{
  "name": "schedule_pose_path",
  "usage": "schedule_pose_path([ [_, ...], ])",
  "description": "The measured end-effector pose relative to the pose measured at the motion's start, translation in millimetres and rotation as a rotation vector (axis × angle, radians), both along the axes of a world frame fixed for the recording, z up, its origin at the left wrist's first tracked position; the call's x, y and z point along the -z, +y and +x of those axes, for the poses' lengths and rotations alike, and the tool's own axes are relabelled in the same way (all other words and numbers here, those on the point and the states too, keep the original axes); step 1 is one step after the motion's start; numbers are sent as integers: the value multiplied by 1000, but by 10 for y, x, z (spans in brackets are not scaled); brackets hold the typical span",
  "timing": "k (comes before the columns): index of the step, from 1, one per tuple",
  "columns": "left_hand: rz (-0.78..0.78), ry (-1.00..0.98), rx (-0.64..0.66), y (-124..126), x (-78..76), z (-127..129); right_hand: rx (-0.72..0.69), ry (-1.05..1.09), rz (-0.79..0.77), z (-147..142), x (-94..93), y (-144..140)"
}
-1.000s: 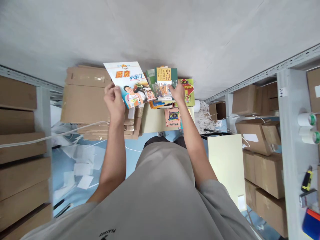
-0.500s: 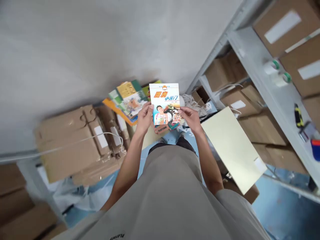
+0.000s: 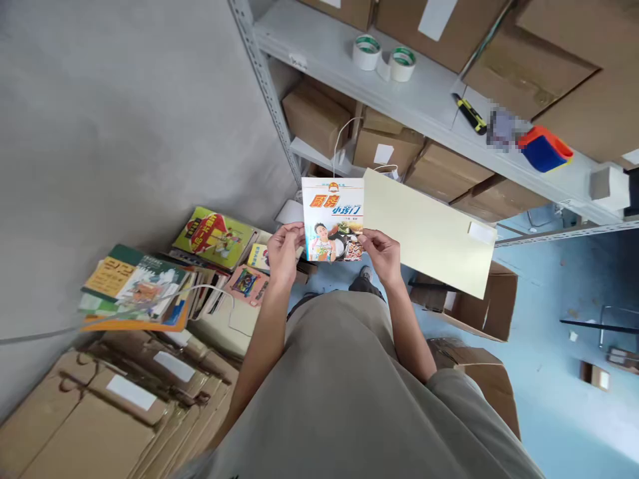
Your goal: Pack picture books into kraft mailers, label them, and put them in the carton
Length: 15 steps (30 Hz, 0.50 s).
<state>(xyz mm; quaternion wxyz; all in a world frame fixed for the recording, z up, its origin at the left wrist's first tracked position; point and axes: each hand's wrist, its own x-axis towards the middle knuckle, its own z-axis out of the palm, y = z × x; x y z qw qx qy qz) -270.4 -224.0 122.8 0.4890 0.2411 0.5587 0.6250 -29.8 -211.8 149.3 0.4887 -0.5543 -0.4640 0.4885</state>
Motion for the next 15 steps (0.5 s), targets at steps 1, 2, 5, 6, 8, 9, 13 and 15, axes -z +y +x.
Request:
schedule_pose_path([
  [1,-11,-3,-23,90,-17,149,11,14,6,132,11,71],
  [2,-19,-5,-40,182,-34,305,18,28,12,273,23,148],
  [5,-26,-28,-56,460,-79,801,11,53,11,750,62,391],
  [6,-24,-42,-55,551,-87,970,7,56,8,918,76,471],
  [8,-22,-76,-47,728,-93,1296,9,59,-1,1247,103,622],
  [9,-24,-87,-43,811,-92,1449,14,60,-6,1402,115,690],
  [13,-29,-81,-30,1082,-101,1965,33,64,-31,1934,141,909],
  [15,-40,-77,23,1159,-127,2162,29,72,-34,2146,149,995],
])
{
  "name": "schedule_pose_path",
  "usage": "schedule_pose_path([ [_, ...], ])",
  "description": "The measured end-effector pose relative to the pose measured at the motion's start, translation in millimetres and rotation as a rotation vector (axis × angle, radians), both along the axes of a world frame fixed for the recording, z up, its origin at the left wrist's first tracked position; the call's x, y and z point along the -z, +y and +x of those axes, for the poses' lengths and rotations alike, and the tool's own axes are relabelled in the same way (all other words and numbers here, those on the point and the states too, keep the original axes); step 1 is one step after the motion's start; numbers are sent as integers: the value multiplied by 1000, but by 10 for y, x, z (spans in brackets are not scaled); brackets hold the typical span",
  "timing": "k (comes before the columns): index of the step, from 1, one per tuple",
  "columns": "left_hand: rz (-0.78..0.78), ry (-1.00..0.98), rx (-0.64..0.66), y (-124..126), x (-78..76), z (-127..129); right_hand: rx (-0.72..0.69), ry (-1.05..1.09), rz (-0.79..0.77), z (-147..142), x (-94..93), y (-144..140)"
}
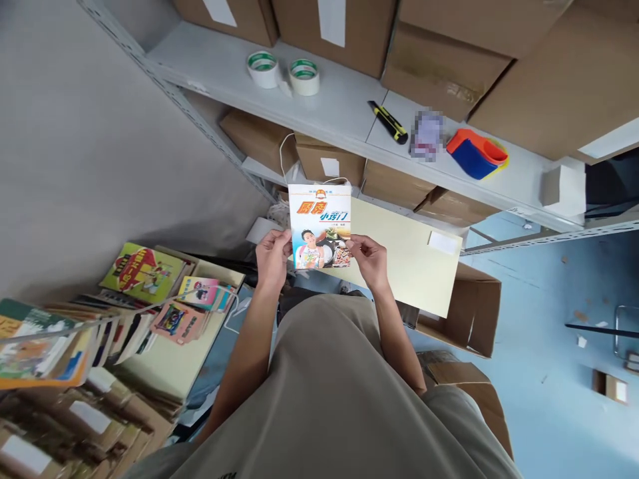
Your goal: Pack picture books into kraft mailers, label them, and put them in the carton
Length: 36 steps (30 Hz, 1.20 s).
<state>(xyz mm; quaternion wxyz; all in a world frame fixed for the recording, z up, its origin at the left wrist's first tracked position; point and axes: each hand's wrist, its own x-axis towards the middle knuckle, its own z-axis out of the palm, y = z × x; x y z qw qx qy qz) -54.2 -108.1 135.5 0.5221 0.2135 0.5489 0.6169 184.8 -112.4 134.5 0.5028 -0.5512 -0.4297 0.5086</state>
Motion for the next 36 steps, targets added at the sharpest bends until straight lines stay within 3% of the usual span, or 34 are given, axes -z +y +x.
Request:
schedule_pose_path([
  [6,-43,65,313,103,-130,401,-34,-32,55,420,88,272],
  [9,0,153,319,181,-210,551,1,-111,86,477,86,375],
  [13,91,375,279,240,-320,830,119,-313,257,323,-120,359],
  [17,286,775,296,164,-357,1143,52,-331,351,97,-387,285],
  [20,523,948,401,145,-348,1202,119,-328,339,155,-471,329],
  [22,564,932,397,210,-350,1115,146,-250,303,303,-467,401],
  [25,407,711,295,393,-374,880,69,-53,228,526,-426,496],
  [28,229,411,415,542,-417,702,-10,56,172,608,-383,543],
  [30,171,288,456,572,-450,668,-20,57,159,595,-359,570],
  [36,175,183,309,582,-497,687,4,-96,178,544,-389,699],
])
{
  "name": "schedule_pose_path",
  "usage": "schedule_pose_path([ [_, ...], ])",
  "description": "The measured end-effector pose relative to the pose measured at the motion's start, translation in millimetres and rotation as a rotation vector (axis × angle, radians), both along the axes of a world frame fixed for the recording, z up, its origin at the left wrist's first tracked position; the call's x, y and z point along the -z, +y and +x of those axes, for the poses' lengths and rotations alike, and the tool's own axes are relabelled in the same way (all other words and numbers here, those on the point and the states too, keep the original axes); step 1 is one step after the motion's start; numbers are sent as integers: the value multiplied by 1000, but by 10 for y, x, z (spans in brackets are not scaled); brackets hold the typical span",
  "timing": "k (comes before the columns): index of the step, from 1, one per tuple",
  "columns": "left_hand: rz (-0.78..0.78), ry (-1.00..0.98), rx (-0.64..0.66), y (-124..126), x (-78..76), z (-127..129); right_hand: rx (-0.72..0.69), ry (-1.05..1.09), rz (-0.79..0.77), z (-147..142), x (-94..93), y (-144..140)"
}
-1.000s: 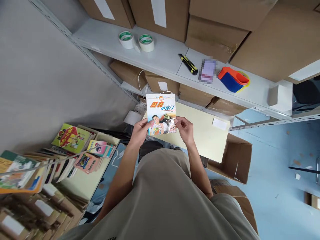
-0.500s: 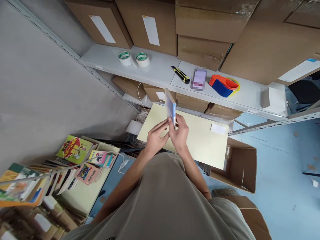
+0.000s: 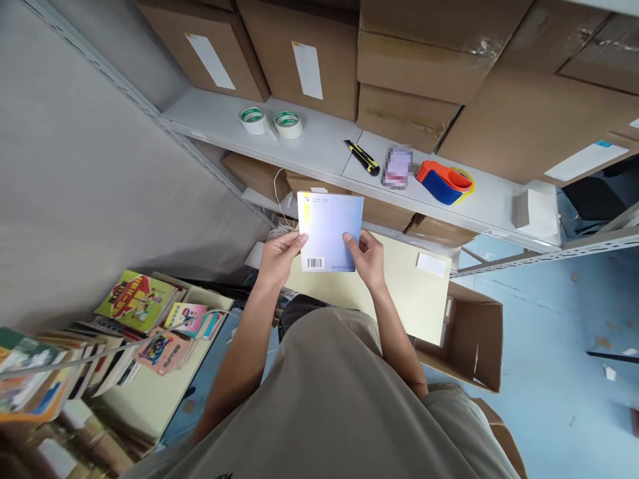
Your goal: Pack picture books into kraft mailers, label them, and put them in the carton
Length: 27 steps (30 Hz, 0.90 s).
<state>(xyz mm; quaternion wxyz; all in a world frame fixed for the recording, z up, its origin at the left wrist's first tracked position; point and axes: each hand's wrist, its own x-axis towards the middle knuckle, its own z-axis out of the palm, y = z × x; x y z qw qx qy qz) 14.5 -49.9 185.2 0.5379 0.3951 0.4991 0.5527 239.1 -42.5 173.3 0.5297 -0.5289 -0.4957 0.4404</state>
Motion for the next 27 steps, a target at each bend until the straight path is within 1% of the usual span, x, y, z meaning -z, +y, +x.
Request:
schedule_pose_path([
  [2,19,22,-69,36,-10,-22,71,-82,66,-38,-63,14],
  [4,54,85,-153,61,-29,-28,88,-129,128,-143,-130,-1],
  [7,92,195,-242,27,-64,43,-39,-78,127,-451,-187,-60],
  [8,105,227,-252,-6,-70,86,-67,-52,113,-575,-188,-81],
  [10,158,278,-233,-88,-63,171,-55,-23,86,-797,-168,-112],
  [12,221,289,-150,-168,-34,207,-12,-10,51,-922,-128,-118],
  [14,246,258,-35,-217,7,151,3,20,14,-925,-81,-90],
  [15,236,245,-5,-223,28,83,-3,41,-1,-889,-58,-67],
  [16,218,246,-14,-217,49,-8,-18,61,-15,-838,-37,-40],
  [19,127,282,-179,-139,102,-352,-93,118,-78,-681,7,19],
  [20,75,260,-193,-106,116,-460,-115,135,-99,-646,14,25],
  [22,-35,150,-123,-56,137,-619,-139,168,-120,-613,21,15],
  [24,-109,29,-49,-39,145,-678,-140,183,-120,-611,26,-6],
  [27,-114,-34,-87,-61,130,-628,-149,155,-117,-599,61,-10],
])
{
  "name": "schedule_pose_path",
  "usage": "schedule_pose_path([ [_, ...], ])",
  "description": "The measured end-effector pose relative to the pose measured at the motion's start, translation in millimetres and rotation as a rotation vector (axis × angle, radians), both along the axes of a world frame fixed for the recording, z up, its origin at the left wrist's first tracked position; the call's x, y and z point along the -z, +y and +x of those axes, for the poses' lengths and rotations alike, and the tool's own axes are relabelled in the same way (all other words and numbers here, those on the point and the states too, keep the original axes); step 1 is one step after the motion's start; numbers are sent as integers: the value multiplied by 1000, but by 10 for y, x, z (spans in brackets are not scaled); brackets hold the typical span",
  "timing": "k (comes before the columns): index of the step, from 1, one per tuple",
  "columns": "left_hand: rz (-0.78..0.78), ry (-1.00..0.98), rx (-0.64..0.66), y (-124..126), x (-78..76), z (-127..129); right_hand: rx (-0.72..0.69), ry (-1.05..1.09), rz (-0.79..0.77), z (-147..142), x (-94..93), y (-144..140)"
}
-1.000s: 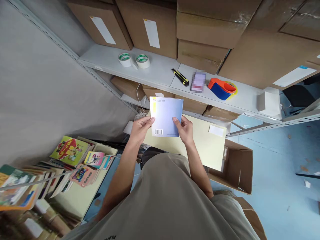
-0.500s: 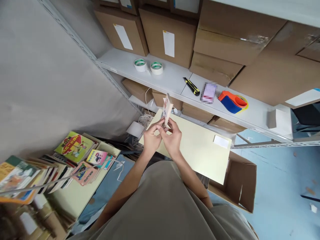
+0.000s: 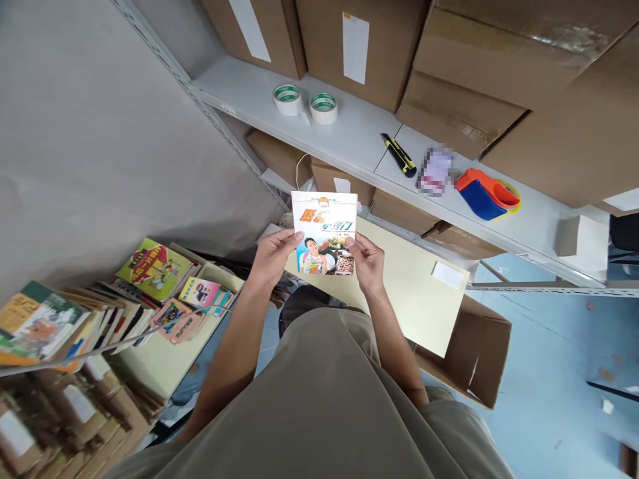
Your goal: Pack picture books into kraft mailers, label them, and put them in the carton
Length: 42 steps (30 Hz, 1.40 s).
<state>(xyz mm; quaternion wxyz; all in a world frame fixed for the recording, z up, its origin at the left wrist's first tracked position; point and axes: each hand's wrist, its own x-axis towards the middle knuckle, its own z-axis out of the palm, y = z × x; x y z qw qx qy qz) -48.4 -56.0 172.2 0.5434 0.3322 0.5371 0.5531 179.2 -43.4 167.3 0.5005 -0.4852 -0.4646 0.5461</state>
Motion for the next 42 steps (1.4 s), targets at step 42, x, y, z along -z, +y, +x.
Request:
schedule_pose_path([
  [42,490,580,94,-135,-170,-120,-224,-159,333,460,-54,179],
])
